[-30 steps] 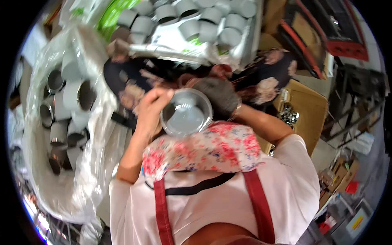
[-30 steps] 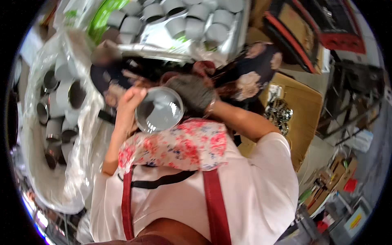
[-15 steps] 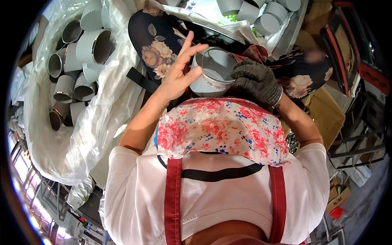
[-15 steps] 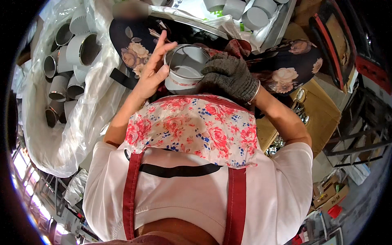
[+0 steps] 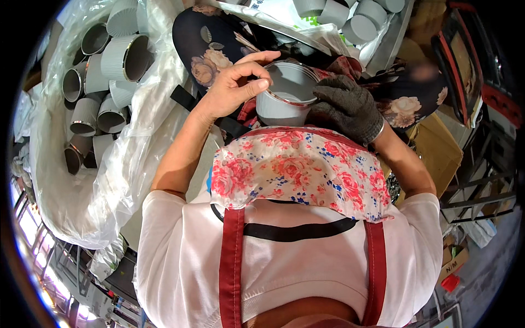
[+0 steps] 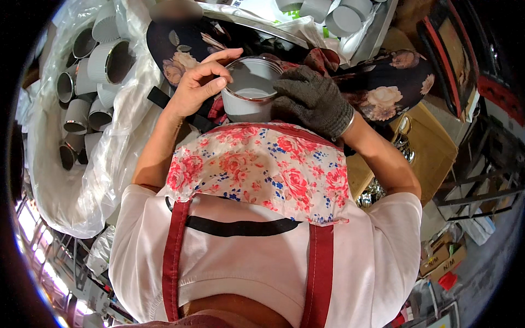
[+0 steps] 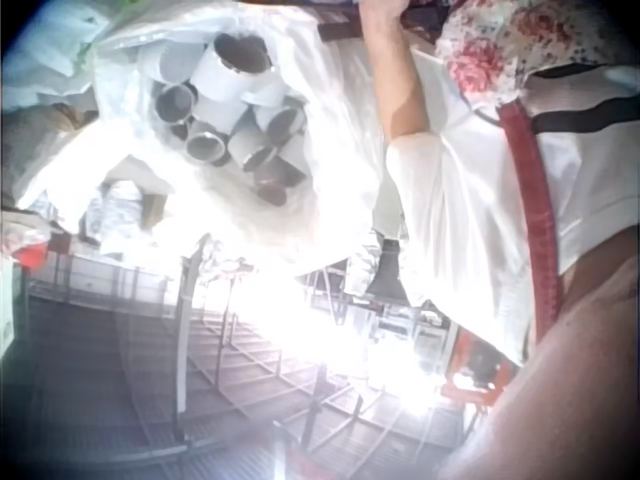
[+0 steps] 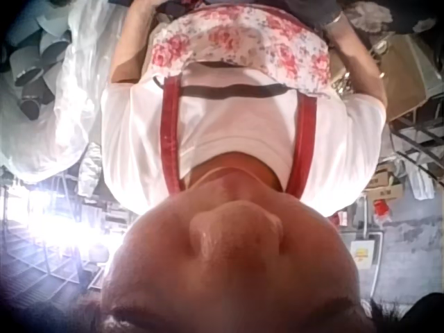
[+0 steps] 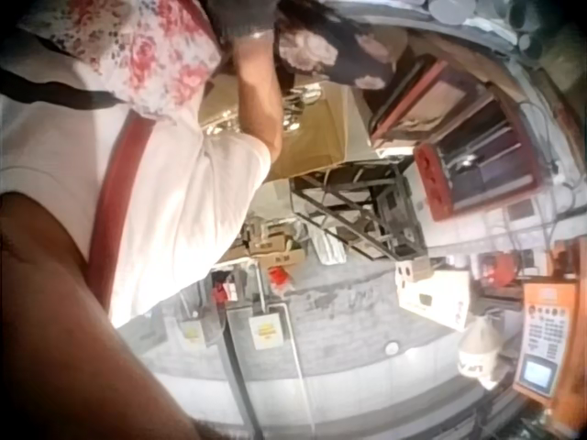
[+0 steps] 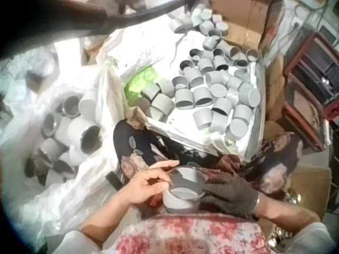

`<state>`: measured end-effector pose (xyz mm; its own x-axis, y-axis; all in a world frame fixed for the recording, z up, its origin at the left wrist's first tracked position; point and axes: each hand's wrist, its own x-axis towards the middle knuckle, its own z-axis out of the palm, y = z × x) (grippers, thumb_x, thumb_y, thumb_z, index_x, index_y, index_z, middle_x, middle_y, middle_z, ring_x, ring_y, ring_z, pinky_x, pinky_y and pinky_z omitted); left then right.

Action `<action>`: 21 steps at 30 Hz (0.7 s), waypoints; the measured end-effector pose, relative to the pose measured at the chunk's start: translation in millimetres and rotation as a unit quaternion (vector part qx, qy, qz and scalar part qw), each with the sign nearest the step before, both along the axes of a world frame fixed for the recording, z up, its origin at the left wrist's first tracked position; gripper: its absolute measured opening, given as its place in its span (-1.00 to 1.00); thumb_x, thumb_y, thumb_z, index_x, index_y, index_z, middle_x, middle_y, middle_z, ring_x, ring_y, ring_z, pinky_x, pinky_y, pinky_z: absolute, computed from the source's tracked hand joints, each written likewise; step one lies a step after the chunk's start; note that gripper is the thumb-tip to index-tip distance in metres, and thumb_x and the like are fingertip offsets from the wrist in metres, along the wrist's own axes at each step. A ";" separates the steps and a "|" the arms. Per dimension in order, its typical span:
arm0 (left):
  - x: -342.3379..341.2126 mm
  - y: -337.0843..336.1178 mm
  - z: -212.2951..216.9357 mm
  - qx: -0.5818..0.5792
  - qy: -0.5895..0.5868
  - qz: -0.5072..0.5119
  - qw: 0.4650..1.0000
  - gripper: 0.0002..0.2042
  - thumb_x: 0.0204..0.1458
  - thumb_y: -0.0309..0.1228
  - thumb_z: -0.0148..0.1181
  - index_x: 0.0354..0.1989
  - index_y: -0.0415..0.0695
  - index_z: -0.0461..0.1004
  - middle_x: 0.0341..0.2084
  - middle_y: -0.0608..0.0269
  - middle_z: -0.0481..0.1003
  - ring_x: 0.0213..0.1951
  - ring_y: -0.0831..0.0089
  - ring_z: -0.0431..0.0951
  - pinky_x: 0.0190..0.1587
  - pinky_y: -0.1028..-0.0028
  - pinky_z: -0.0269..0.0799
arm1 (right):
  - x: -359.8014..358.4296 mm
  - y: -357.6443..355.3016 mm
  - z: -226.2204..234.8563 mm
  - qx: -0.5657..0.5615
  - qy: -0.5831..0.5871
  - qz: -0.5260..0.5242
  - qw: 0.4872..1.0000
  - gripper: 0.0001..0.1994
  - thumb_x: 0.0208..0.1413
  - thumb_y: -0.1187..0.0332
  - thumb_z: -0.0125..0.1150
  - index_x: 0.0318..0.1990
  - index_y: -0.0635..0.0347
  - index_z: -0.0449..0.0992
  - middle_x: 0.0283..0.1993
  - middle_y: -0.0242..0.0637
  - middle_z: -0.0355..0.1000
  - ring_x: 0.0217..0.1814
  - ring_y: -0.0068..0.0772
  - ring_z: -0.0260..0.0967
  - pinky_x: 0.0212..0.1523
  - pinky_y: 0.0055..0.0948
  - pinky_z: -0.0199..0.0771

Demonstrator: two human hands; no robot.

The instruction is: The person assembles metal components by hand, taking a circular metal piece and fitting a thin metal rim onto its top edge, then placing the assembled item into a machine and finally into a box.

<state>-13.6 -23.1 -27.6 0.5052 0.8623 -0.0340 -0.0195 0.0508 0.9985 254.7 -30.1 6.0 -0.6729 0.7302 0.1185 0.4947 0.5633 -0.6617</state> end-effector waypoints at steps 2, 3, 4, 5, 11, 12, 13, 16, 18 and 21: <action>-0.5 -0.5 1.1 -0.011 -0.007 -0.001 1.000 -0.89 -0.03 -0.39 0.12 -0.44 -0.17 0.45 0.05 0.13 0.24 0.06 0.38 0.23 0.05 0.43 0.13 | -2.6 5.1 -3.5 0.019 0.034 0.033 0.999 -0.81 -0.13 0.33 0.16 -0.33 0.19 0.47 -0.23 -0.21 0.36 -0.19 -0.18 0.34 -0.22 -0.35 0.37; -1.1 -0.8 1.7 -0.016 -0.009 0.000 1.000 -0.90 -0.04 -0.40 0.13 -0.45 -0.17 0.45 0.05 0.14 0.25 0.06 0.38 0.23 0.04 0.44 0.13 | -3.6 8.6 -5.6 0.029 0.051 0.051 0.997 -0.81 -0.14 0.32 0.17 -0.35 0.20 0.47 -0.24 -0.22 0.36 -0.20 -0.18 0.34 -0.23 -0.36 0.37; -2.0 -1.3 0.2 -0.012 -0.025 0.000 1.000 -0.91 -0.05 -0.41 0.13 -0.45 -0.17 0.45 0.05 0.13 0.25 0.05 0.39 0.24 0.04 0.45 0.14 | -3.2 11.8 -8.8 0.044 0.060 0.079 0.994 -0.81 -0.15 0.33 0.18 -0.37 0.20 0.47 -0.26 -0.24 0.37 -0.22 -0.20 0.35 -0.24 -0.38 0.37; -3.6 -2.2 -2.8 -0.008 -0.039 0.001 0.999 -0.91 -0.06 -0.42 0.14 -0.46 -0.17 0.45 0.05 0.13 0.25 0.05 0.40 0.24 0.03 0.45 0.14 | -2.7 14.6 -13.2 0.059 0.070 0.108 0.990 -0.82 -0.17 0.34 0.19 -0.38 0.21 0.46 -0.29 -0.25 0.37 -0.25 -0.22 0.35 -0.25 -0.41 0.37; -8.0 -4.9 -8.9 -0.059 -0.056 0.021 0.996 -0.93 -0.12 -0.46 0.19 -0.50 -0.18 0.46 0.02 0.13 0.27 0.02 0.42 0.27 0.01 0.45 0.15 | -10.9 10.7 -13.0 -0.303 0.131 -0.034 0.943 -0.88 -0.18 0.41 0.16 -0.45 0.23 0.43 -0.45 -0.34 0.37 -0.37 -0.48 0.34 -0.32 -0.53 0.35; -7.6 -4.8 -7.2 -0.090 -0.049 0.027 0.994 -0.92 -0.13 -0.46 0.20 -0.50 -0.18 0.47 0.02 0.14 0.27 0.01 0.41 0.27 0.01 0.44 0.16 | -10.9 10.8 -13.9 -0.323 0.141 -0.045 0.935 -0.89 -0.18 0.42 0.15 -0.47 0.24 0.43 -0.46 -0.35 0.37 -0.39 -0.52 0.33 -0.34 -0.54 0.35; -6.9 -5.2 -8.4 -0.094 -0.069 0.032 0.993 -0.92 -0.13 -0.46 0.20 -0.50 -0.18 0.47 0.01 0.15 0.27 0.01 0.40 0.28 0.02 0.43 0.15 | -10.5 10.7 -13.9 -0.269 0.130 -0.022 0.954 -0.90 -0.20 0.44 0.16 -0.48 0.23 0.41 -0.47 -0.37 0.36 -0.41 -0.52 0.32 -0.35 -0.54 0.34; -3.9 -11.5 -16.9 -0.089 -0.124 0.050 0.987 -0.92 -0.14 -0.47 0.21 -0.51 -0.19 0.48 0.01 0.15 0.27 0.01 0.37 0.28 0.03 0.41 0.15 | -11.7 5.7 -14.3 -0.178 0.107 0.003 0.978 -0.89 -0.24 0.48 0.17 -0.52 0.22 0.36 -0.49 -0.40 0.32 -0.46 -0.51 0.28 -0.37 -0.55 0.30; -2.1 -15.9 -17.3 -0.062 -0.151 0.059 0.985 -0.93 -0.15 -0.47 0.22 -0.51 -0.19 0.49 0.01 0.14 0.26 0.01 0.35 0.28 0.04 0.39 0.15 | -16.1 0.2 -14.0 -0.221 0.111 -0.044 0.968 -0.89 -0.24 0.47 0.17 -0.54 0.24 0.35 -0.51 -0.42 0.30 -0.47 -0.51 0.28 -0.36 -0.57 0.30; -5.2 -14.7 -20.1 -0.019 -0.124 0.031 0.992 -0.96 -0.16 -0.50 0.20 -0.51 -0.18 0.48 0.06 0.02 0.20 0.07 0.17 0.24 0.11 0.25 0.08 | -15.0 5.0 -15.4 -0.227 0.139 -0.013 0.964 -0.94 -0.22 0.44 0.16 -0.53 0.18 0.41 -0.48 -0.38 0.37 -0.47 -0.50 0.32 -0.42 -0.56 0.32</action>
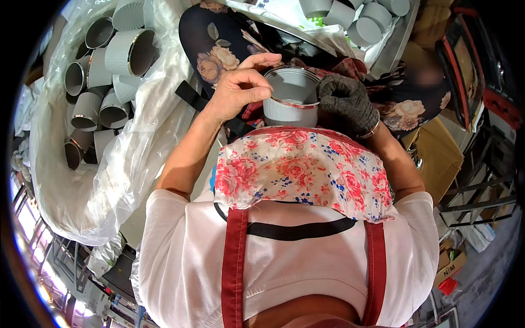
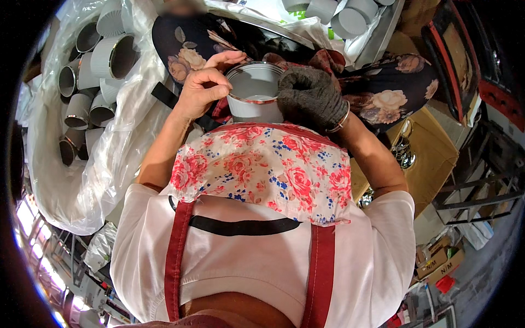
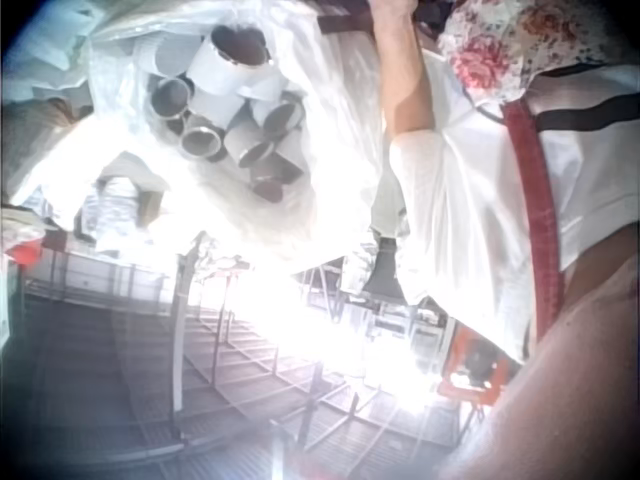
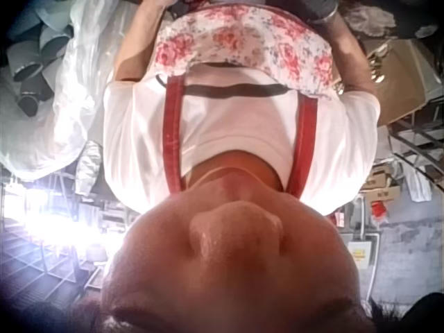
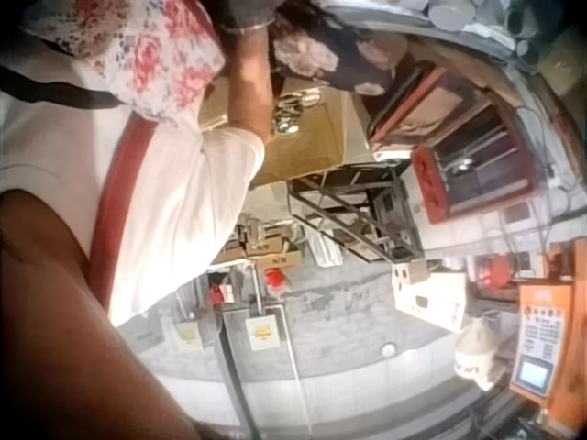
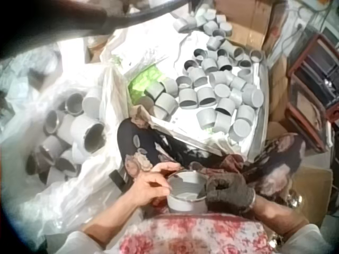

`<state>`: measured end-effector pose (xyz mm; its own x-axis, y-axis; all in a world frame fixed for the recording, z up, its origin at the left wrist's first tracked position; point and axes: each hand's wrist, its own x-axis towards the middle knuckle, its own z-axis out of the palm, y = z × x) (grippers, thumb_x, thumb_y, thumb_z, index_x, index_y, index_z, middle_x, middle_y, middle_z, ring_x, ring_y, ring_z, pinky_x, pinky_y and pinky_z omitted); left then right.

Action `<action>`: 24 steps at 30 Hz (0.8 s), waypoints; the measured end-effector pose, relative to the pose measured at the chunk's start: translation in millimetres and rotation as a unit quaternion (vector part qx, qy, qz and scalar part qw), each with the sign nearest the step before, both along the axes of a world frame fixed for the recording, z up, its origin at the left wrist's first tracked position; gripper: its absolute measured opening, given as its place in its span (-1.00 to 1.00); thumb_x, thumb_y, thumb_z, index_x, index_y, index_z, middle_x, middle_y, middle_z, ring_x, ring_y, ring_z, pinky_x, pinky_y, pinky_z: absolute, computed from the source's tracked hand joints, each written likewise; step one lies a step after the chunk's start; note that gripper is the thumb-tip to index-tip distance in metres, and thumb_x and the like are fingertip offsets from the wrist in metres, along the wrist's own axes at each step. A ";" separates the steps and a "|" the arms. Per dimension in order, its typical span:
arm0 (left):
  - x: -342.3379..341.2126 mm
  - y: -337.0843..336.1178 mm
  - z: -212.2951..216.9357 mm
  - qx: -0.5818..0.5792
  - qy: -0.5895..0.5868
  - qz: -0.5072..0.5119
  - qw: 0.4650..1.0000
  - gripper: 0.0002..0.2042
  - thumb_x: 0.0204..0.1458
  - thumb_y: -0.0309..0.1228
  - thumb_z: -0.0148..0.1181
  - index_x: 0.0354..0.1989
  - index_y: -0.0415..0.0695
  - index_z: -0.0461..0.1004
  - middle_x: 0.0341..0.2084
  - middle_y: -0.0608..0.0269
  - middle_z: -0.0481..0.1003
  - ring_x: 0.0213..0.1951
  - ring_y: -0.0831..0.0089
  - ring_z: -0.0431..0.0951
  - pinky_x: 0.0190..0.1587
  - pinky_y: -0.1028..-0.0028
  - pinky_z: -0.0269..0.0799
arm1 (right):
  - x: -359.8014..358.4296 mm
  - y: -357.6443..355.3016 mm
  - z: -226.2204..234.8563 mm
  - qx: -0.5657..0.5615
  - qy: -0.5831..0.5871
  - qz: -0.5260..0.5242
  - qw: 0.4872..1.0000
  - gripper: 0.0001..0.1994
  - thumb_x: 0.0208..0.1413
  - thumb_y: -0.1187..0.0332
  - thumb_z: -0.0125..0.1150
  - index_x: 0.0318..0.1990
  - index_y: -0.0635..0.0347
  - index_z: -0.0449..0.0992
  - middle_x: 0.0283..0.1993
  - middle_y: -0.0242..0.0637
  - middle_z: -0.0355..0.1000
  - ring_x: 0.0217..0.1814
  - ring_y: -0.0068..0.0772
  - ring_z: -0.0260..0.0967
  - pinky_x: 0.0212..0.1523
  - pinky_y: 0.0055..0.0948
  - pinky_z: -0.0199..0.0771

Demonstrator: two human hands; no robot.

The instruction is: The person assembles metal components by hand, taking a circular metal piece and fitting a thin metal rim onto its top edge, then placing the assembled item into a machine and finally into a box.

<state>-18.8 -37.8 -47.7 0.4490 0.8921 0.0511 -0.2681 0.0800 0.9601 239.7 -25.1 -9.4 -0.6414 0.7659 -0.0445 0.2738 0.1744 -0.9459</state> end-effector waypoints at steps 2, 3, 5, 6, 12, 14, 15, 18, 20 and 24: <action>-1.3 2.1 0.1 0.030 0.014 -0.009 0.999 -0.95 -0.17 -0.51 0.21 -0.50 -0.18 0.50 0.05 0.02 0.21 0.08 0.16 0.23 0.12 0.24 0.08 | 3.5 -0.7 -3.3 -0.118 0.008 -0.014 0.993 -0.91 -0.21 0.46 0.15 -0.47 0.17 0.43 -0.42 -0.34 0.39 -0.42 -0.41 0.35 -0.38 -0.52 0.35; -1.5 3.0 0.9 0.045 0.020 -0.013 0.999 -0.94 -0.18 -0.51 0.22 -0.49 -0.17 0.51 0.04 0.01 0.22 0.09 0.15 0.22 0.12 0.23 0.07 | 4.8 -0.7 -4.6 -0.176 0.011 -0.021 0.984 -0.90 -0.21 0.46 0.14 -0.44 0.17 0.44 -0.38 -0.33 0.40 -0.39 -0.37 0.36 -0.36 -0.50 0.37; -1.5 1.5 5.3 0.071 0.027 -0.002 0.997 -0.93 -0.20 -0.52 0.23 -0.49 -0.17 0.52 0.02 0.02 0.24 0.09 0.13 0.21 0.12 0.22 0.08 | 4.1 1.4 -6.6 0.082 0.013 0.050 0.995 -0.85 -0.19 0.46 0.14 -0.37 0.17 0.44 -0.31 -0.31 0.40 -0.31 -0.31 0.37 -0.30 -0.45 0.39; -1.3 1.1 7.9 0.085 0.030 0.003 0.996 -0.93 -0.21 -0.53 0.23 -0.49 -0.18 0.52 0.01 0.02 0.25 0.10 0.13 0.21 0.12 0.21 0.08 | 3.9 1.7 -7.0 0.210 0.013 0.085 0.974 -0.83 -0.17 0.45 0.14 -0.33 0.17 0.44 -0.27 -0.30 0.41 -0.28 -0.28 0.37 -0.27 -0.42 0.40; -3.8 11.3 23.8 0.267 0.121 -0.005 0.956 -0.91 -0.26 -0.57 0.26 -0.51 -0.23 0.51 -0.16 0.10 0.39 -0.02 0.20 0.34 0.00 0.33 0.25 | 6.8 -3.1 -7.7 0.182 -0.020 0.091 0.979 -0.77 -0.20 0.40 0.17 -0.29 0.13 0.44 -0.25 -0.29 0.39 -0.23 -0.23 0.36 -0.23 -0.35 0.40; -6.4 8.3 27.7 0.279 0.149 -0.018 0.948 -0.92 -0.25 -0.59 0.24 -0.54 -0.26 0.48 -0.21 0.08 0.41 -0.08 0.17 0.39 0.01 0.25 0.26 | 4.1 -2.1 -3.4 0.220 -0.024 0.107 0.969 -0.77 -0.23 0.41 0.17 -0.32 0.14 0.43 -0.30 -0.28 0.38 -0.27 -0.22 0.35 -0.28 -0.35 0.39; -7.1 6.2 30.0 0.285 0.163 -0.025 0.944 -0.93 -0.24 -0.60 0.24 -0.56 -0.28 0.46 -0.23 0.07 0.42 -0.11 0.16 0.42 0.01 0.21 0.26 | 2.9 -1.6 -2.0 0.239 -0.026 0.115 0.964 -0.78 -0.25 0.41 0.17 -0.33 0.14 0.43 -0.32 -0.27 0.37 -0.28 -0.21 0.35 -0.31 -0.35 0.38; -2.3 2.6 35.8 0.314 0.184 -0.031 0.931 -0.92 -0.24 -0.60 0.24 -0.58 -0.29 0.44 -0.31 0.07 0.45 -0.20 0.21 0.47 -0.07 0.26 0.34 | 2.0 -2.2 -3.2 0.222 0.005 0.126 0.967 -0.81 -0.30 0.42 0.17 -0.41 0.15 0.42 -0.37 -0.26 0.33 -0.34 -0.20 0.33 -0.39 -0.35 0.35; -1.2 0.4 34.9 0.264 0.208 -0.012 0.942 -0.92 -0.23 -0.59 0.23 -0.54 -0.29 0.47 -0.35 0.06 0.46 -0.25 0.26 0.49 -0.16 0.38 0.39 | 1.3 -0.5 -1.5 0.255 0.005 0.124 0.959 -0.83 -0.31 0.42 0.16 -0.44 0.14 0.42 -0.41 -0.25 0.32 -0.36 -0.22 0.32 -0.41 -0.35 0.34; -4.9 3.6 27.9 0.163 0.193 -0.006 0.967 -0.92 -0.22 -0.55 0.23 -0.51 -0.27 0.50 -0.30 0.12 0.46 -0.29 0.37 0.48 -0.22 0.46 0.39 | -1.0 -2.6 -5.3 0.248 0.026 0.101 0.963 -0.86 -0.29 0.40 0.14 -0.47 0.12 0.42 -0.48 -0.26 0.30 -0.38 -0.23 0.31 -0.44 -0.34 0.32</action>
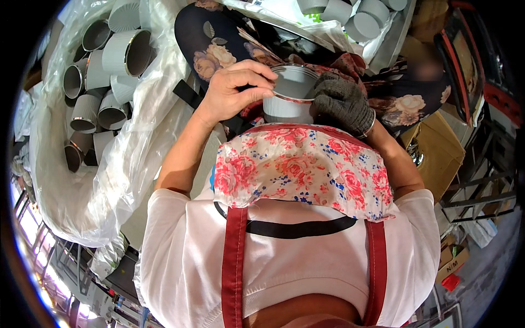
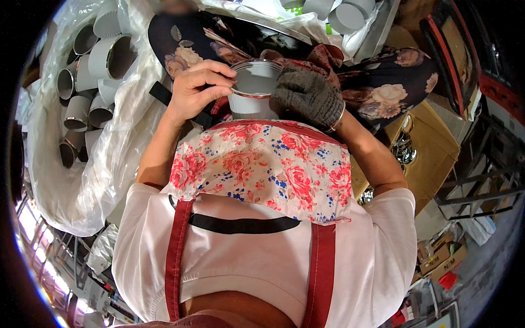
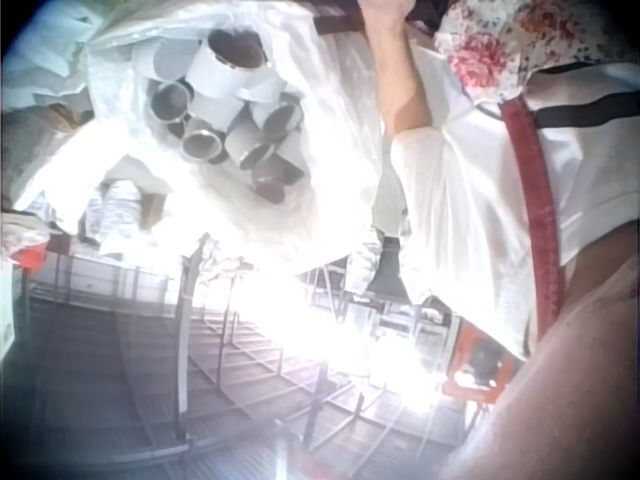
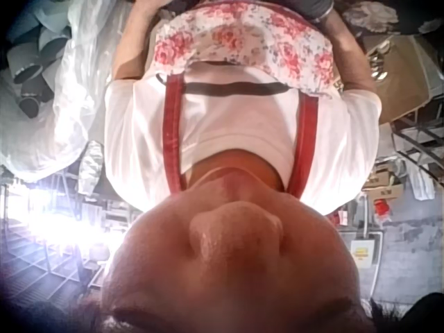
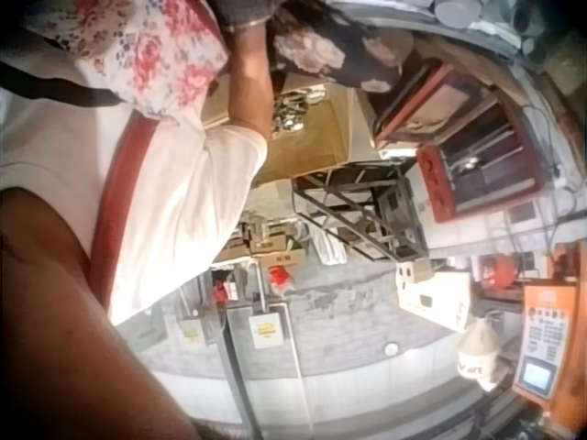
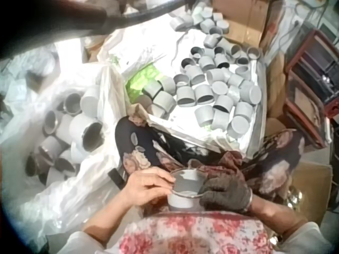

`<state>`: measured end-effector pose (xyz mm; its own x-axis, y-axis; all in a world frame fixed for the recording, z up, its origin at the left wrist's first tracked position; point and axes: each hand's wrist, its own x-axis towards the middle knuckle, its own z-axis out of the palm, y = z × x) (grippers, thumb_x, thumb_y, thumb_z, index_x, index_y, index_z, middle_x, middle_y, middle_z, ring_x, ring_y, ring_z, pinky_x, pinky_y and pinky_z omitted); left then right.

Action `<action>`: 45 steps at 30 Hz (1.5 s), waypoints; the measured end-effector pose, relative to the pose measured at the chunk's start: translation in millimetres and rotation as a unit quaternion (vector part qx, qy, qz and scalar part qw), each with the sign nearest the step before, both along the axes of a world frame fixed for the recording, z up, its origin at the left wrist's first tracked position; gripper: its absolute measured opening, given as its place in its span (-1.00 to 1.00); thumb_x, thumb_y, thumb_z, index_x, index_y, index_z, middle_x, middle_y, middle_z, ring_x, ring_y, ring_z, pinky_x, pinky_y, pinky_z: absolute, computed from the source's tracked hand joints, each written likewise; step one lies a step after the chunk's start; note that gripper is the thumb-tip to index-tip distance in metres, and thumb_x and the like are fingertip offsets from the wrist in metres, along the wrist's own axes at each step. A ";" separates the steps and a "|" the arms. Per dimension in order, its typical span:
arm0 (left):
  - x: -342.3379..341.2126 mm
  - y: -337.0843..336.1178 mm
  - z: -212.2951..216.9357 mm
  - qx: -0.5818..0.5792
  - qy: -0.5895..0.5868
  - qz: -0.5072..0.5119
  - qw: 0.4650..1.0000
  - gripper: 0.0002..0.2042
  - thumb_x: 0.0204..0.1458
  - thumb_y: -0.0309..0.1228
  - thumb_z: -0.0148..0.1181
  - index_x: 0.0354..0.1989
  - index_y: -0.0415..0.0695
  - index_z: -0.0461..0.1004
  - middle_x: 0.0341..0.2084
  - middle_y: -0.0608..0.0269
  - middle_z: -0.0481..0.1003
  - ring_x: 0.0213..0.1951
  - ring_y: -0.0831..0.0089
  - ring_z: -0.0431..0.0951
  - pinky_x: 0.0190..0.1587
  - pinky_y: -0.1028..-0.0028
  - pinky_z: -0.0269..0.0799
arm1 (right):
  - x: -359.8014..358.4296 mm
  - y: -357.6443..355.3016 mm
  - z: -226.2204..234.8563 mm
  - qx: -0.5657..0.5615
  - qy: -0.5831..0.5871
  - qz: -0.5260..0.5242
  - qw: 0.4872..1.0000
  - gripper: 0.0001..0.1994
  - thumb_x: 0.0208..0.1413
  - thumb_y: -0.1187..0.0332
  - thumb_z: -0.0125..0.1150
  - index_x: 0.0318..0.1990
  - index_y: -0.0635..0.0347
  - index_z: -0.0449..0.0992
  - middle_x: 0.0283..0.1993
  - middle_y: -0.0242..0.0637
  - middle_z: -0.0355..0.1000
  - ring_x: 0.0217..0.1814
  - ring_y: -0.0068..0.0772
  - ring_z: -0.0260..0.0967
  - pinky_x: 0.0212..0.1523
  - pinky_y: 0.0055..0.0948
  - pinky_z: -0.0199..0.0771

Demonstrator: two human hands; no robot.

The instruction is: The person assembles metal components by hand, taking a circular metal piece and fitting a thin metal rim onto its top edge, then placing the assembled item into a machine and finally into a box.

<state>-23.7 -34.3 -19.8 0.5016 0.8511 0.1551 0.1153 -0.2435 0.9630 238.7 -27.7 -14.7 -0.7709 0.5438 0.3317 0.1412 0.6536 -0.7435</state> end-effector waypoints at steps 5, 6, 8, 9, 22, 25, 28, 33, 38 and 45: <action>21.4 -9.0 -12.7 -0.214 -0.211 0.120 0.946 -0.64 -0.26 -0.53 0.27 -0.20 -0.23 0.40 -0.25 0.24 0.44 -0.23 0.50 0.42 -0.18 0.52 0.33 | 0.6 -1.7 13.5 0.003 -0.016 -0.008 1.000 -0.85 -0.28 0.40 0.13 -0.44 0.13 0.43 -0.51 -0.26 0.30 -0.44 -0.23 0.30 -0.44 -0.36 0.32; 21.6 -13.6 -10.7 -0.301 -0.237 0.115 0.917 -0.53 -0.23 -0.51 0.25 -0.06 -0.24 0.29 -0.24 0.25 0.43 -0.22 0.54 0.41 -0.17 0.54 0.32 | 0.9 -1.7 14.9 0.003 -0.009 -0.015 1.000 -0.85 -0.28 0.40 0.13 -0.44 0.14 0.44 -0.51 -0.26 0.30 -0.45 -0.23 0.30 -0.44 -0.36 0.32; 20.4 -18.4 -1.5 -0.434 -0.249 0.091 0.861 -0.46 -0.16 -0.47 0.18 0.07 -0.25 0.19 -0.24 0.26 0.42 -0.22 0.58 0.40 -0.15 0.56 0.30 | 5.9 -8.5 7.0 -0.012 -0.013 -0.058 0.998 -0.83 -0.15 0.37 0.13 -0.35 0.18 0.46 -0.41 -0.26 0.35 -0.38 -0.30 0.34 -0.37 -0.39 0.36; 17.3 -17.6 3.5 -0.479 -0.237 0.065 0.843 -0.49 -0.13 -0.45 0.13 0.07 -0.25 0.20 -0.24 0.26 0.42 -0.23 0.58 0.40 -0.15 0.57 0.29 | 6.3 -17.7 2.8 -0.121 -0.017 -0.130 0.984 -0.82 -0.11 0.36 0.12 -0.32 0.20 0.46 -0.37 -0.26 0.37 -0.34 -0.33 0.35 -0.35 -0.41 0.37; 45.3 -18.8 38.2 -0.303 -0.019 0.130 0.944 -0.79 0.04 -0.35 -0.02 -0.30 -0.25 0.44 -0.41 0.33 0.42 -0.33 0.58 0.35 -0.23 0.59 0.24 | 5.5 -10.5 7.1 -0.057 -0.024 -0.149 0.987 -0.71 -0.19 0.39 0.14 -0.22 0.20 0.42 -0.41 -0.26 0.36 -0.44 -0.41 0.34 -0.43 -0.48 0.35; 46.3 -21.5 30.5 -0.290 -0.110 0.128 0.942 -0.80 0.05 -0.44 -0.07 -0.32 -0.31 0.43 -0.39 0.23 0.43 -0.31 0.54 0.37 -0.20 0.56 0.23 | -4.7 -7.1 -10.5 -0.317 0.044 -0.136 0.938 -0.77 -0.19 0.46 0.05 -0.28 0.06 0.42 -0.42 -0.34 0.34 -0.42 -0.34 0.33 -0.41 -0.46 0.35; 55.1 -20.4 22.1 -0.384 -0.221 0.139 0.886 -0.79 0.00 -0.53 -0.02 -0.66 -0.20 0.20 -0.47 0.22 0.42 -0.42 0.58 0.32 -0.29 0.58 0.21 | -1.7 13.2 0.1 0.075 -0.046 -0.102 0.991 -0.90 -0.23 0.30 0.05 -0.48 -0.03 0.43 -0.45 -0.34 0.34 -0.36 -0.32 0.30 -0.36 -0.39 0.31; 63.7 -12.5 34.4 -0.342 -0.101 0.150 0.922 -0.92 -0.02 -0.50 0.04 -0.49 -0.23 0.36 -0.44 0.32 0.42 -0.38 0.61 0.34 -0.25 0.62 0.22 | -5.5 20.7 -9.7 -0.093 -0.041 -0.114 0.988 -0.86 -0.27 0.29 0.04 -0.45 -0.03 0.43 -0.50 -0.33 0.31 -0.39 -0.28 0.29 -0.38 -0.37 0.30; 26.2 -0.3 51.4 -0.106 0.149 0.241 0.953 -0.73 -0.02 -0.51 0.03 -0.12 -0.29 0.41 -0.20 0.23 0.45 -0.27 0.60 0.40 -0.15 0.60 0.27 | -7.3 44.5 7.2 0.043 0.067 -0.195 0.978 -0.79 -0.02 0.23 -0.01 -0.27 0.06 0.45 -0.45 -0.31 0.36 -0.44 -0.40 0.35 -0.34 -0.43 0.35; -140.4 -30.3 145.2 0.254 0.505 0.640 0.521 -0.58 -0.03 -0.30 0.13 -0.05 -0.33 0.33 -0.14 0.07 0.42 -0.18 0.35 0.44 -0.11 0.53 0.32 | 152.0 63.6 55.2 -0.084 0.256 -0.476 0.837 -0.77 -0.07 0.48 0.08 -0.19 0.25 0.39 -0.24 -0.16 0.35 -0.30 -0.34 0.35 -0.24 -0.47 0.36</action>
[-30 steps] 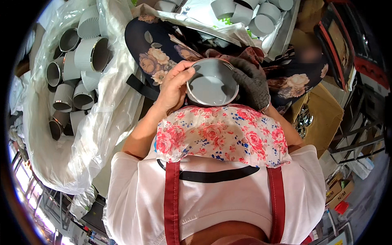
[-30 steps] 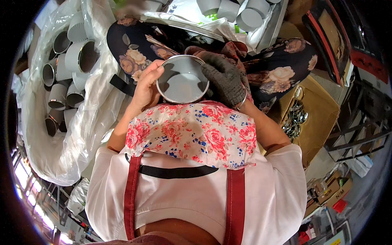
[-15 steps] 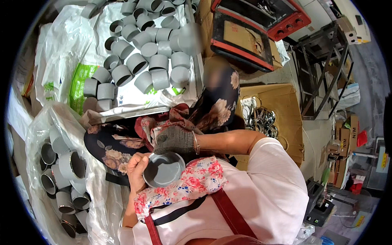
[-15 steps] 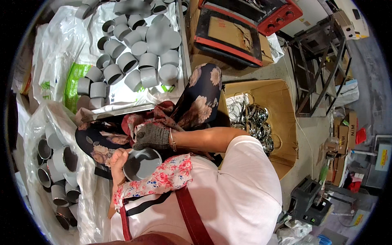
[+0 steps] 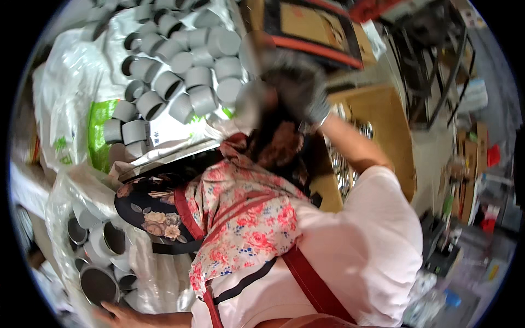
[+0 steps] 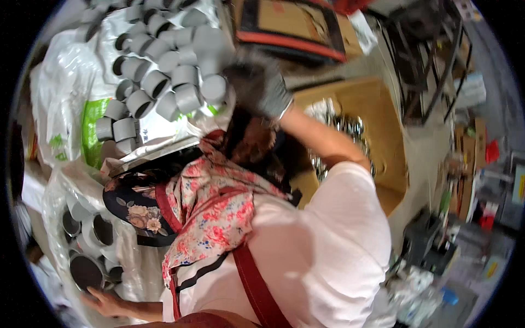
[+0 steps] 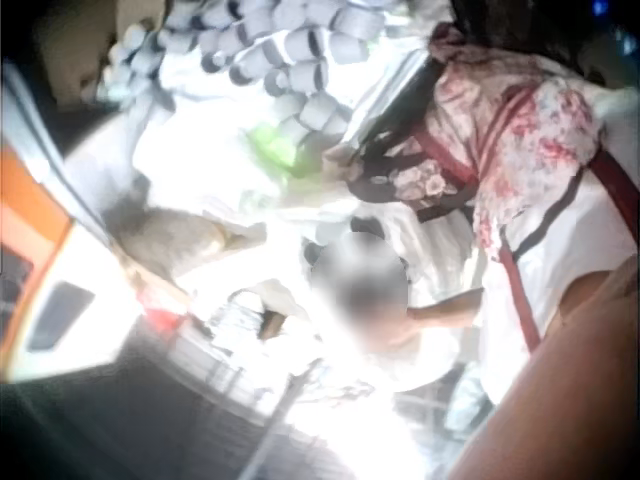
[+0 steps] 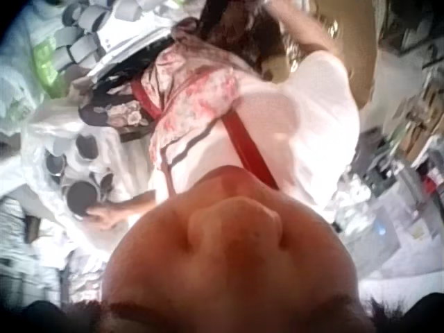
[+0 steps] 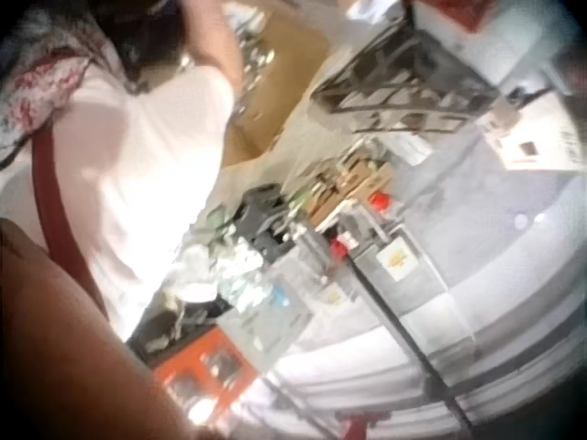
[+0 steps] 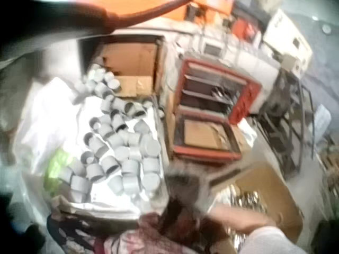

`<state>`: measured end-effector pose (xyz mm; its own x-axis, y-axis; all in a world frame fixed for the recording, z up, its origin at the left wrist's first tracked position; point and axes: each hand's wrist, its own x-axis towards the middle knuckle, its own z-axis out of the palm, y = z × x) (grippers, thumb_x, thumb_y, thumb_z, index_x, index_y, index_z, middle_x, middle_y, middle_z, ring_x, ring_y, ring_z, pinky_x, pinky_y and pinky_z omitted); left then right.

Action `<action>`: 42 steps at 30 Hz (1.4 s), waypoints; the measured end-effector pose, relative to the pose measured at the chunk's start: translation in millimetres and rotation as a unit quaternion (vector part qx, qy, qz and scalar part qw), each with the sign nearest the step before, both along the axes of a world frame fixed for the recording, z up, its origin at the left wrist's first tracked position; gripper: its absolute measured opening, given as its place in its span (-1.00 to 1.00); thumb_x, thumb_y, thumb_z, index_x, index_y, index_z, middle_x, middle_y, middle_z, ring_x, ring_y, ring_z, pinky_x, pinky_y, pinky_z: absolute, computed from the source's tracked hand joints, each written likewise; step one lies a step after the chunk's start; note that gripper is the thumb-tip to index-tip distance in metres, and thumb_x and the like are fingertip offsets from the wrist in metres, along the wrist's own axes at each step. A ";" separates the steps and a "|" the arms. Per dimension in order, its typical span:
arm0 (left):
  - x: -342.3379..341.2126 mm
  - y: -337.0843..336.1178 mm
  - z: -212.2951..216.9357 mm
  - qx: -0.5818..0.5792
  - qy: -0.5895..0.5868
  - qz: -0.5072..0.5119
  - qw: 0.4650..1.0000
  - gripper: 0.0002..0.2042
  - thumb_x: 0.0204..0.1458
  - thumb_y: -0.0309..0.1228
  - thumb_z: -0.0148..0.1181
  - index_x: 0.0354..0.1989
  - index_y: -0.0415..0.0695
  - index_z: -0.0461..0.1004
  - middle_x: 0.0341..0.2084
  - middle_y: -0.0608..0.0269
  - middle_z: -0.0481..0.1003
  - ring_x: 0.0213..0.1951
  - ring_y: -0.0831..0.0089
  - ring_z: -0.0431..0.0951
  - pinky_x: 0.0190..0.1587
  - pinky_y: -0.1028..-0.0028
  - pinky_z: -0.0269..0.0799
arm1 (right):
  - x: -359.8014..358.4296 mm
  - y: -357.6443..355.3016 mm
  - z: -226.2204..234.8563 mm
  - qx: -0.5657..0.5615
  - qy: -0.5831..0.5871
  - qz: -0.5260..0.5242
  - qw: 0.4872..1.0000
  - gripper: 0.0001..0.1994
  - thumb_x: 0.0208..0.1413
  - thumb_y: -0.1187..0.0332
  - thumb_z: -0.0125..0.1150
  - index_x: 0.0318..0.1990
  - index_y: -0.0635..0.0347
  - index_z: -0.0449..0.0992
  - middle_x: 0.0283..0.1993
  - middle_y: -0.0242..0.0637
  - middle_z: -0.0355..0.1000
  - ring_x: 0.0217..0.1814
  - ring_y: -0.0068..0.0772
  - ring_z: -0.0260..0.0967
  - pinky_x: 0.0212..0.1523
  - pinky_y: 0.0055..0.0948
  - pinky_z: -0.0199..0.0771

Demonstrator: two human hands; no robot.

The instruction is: The person assembles metal components by hand, taking a circular metal piece and fitting a thin metal rim onto its top edge, then placing the assembled item into a machine and finally into a box.

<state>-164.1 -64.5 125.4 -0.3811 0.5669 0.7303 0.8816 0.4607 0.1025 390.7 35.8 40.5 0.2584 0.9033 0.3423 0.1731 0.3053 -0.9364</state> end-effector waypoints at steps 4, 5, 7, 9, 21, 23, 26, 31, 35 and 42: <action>42.5 16.7 12.0 0.102 -0.094 -0.055 0.989 -0.38 -0.15 -0.17 0.19 0.04 -0.32 0.20 -0.07 -0.10 0.31 -0.04 0.14 0.30 0.00 0.27 0.19 | 90.3 -26.7 17.8 -0.023 -0.503 -0.331 0.798 -0.82 0.03 0.27 0.04 -0.37 0.17 0.47 -0.59 -0.21 0.37 -0.56 -0.29 0.35 -0.48 -0.47 0.35; 23.3 29.9 -9.2 0.136 -0.204 -0.200 0.949 -0.49 -0.09 -0.23 0.18 -0.01 -0.32 0.28 -0.12 0.06 0.40 -0.11 0.35 0.40 -0.09 0.49 0.32 | 104.7 -45.3 40.6 -0.094 -0.436 -0.376 0.812 -0.82 0.02 0.25 0.07 -0.33 0.15 0.48 -0.56 -0.28 0.39 -0.59 -0.35 0.34 -0.48 -0.47 0.36; 51.6 53.8 -28.2 0.080 -0.190 -0.204 0.957 -0.68 -0.03 -0.42 0.12 -0.13 -0.36 0.38 -0.13 0.05 0.40 -0.14 0.44 0.40 -0.05 0.55 0.28 | 151.0 -74.0 28.4 -0.127 -0.280 -0.401 0.863 -0.75 0.02 0.22 0.08 -0.22 0.17 0.46 -0.37 -0.28 0.45 -0.45 -0.46 0.40 -0.43 -0.45 0.38; 88.5 88.1 -41.8 0.025 -0.237 -0.317 0.918 -0.72 0.00 -0.43 0.09 -0.15 -0.35 0.40 -0.12 0.04 0.40 -0.08 0.40 0.38 -0.01 0.53 0.26 | 195.2 -117.2 1.1 -0.192 -0.302 -0.442 0.822 -0.70 -0.02 0.17 0.09 -0.26 0.21 0.48 -0.47 -0.23 0.44 -0.42 -0.44 0.41 -0.42 -0.43 0.38; 158.8 144.3 -98.2 -0.182 -0.259 -0.435 0.843 -0.75 0.02 -0.45 0.05 -0.18 -0.37 0.41 -0.12 0.06 0.40 -0.09 0.34 0.39 -0.04 0.46 0.28 | 194.6 -214.3 -277.6 -0.540 -0.471 -0.005 0.698 -0.73 -0.14 0.23 0.05 -0.34 0.20 0.50 -0.24 -0.01 0.41 -0.16 -0.03 0.36 -0.17 -0.27 0.37; 152.9 142.2 -100.4 -0.215 -0.206 -0.401 0.866 -0.74 0.03 -0.41 0.04 -0.19 -0.36 0.42 -0.15 0.10 0.43 -0.13 0.38 0.42 -0.07 0.49 0.30 | 190.0 -215.4 -311.0 -0.587 -0.409 -0.061 0.697 -0.69 -0.19 0.21 0.12 -0.29 0.19 0.49 -0.19 0.00 0.39 -0.12 -0.04 0.35 -0.14 -0.29 0.37; 140.5 144.4 -107.5 -0.245 -0.177 -0.376 0.876 -0.76 0.01 -0.41 0.06 -0.22 -0.35 0.44 -0.15 0.10 0.43 -0.16 0.35 0.44 -0.08 0.48 0.29 | 190.3 -211.5 -337.5 -0.661 -0.362 -0.126 0.645 -0.43 -0.38 0.15 0.30 -0.11 0.21 0.42 -0.11 0.03 0.36 -0.02 -0.11 0.32 -0.06 -0.33 0.33; 136.8 141.9 -114.9 -0.301 -0.083 -0.361 0.879 -0.77 0.01 -0.44 0.04 -0.23 -0.35 0.44 -0.18 0.06 0.44 -0.16 0.28 0.44 -0.09 0.44 0.30 | 171.6 -181.5 -325.1 -0.726 -0.380 -0.147 0.554 -0.20 -0.32 0.03 0.25 0.16 0.10 0.12 0.25 -0.15 -0.02 0.31 -0.19 -0.15 0.25 -0.24 -0.19; 147.8 139.1 -122.5 -0.307 -0.046 -0.381 0.871 -0.81 0.02 -0.47 0.01 -0.29 -0.35 0.45 -0.22 0.04 0.45 -0.18 0.24 0.44 -0.09 0.43 0.30 | 174.2 -170.6 -349.5 -0.702 -0.324 -0.233 0.589 -0.21 -0.24 -0.08 0.14 0.19 -0.04 0.06 0.30 -0.25 -0.12 0.35 -0.18 -0.27 0.27 -0.14 -0.31; 162.9 142.8 -121.5 -0.316 -0.037 -0.383 0.867 -0.81 0.02 -0.46 -0.01 -0.31 -0.33 0.45 -0.24 0.04 0.45 -0.18 0.24 0.43 -0.08 0.41 0.29 | 175.1 -154.3 -367.3 -0.632 -0.271 -0.193 0.700 -0.21 -0.36 -0.01 0.28 0.07 0.16 0.15 -0.05 -0.03 0.30 0.01 -0.15 0.27 -0.03 -0.30 0.29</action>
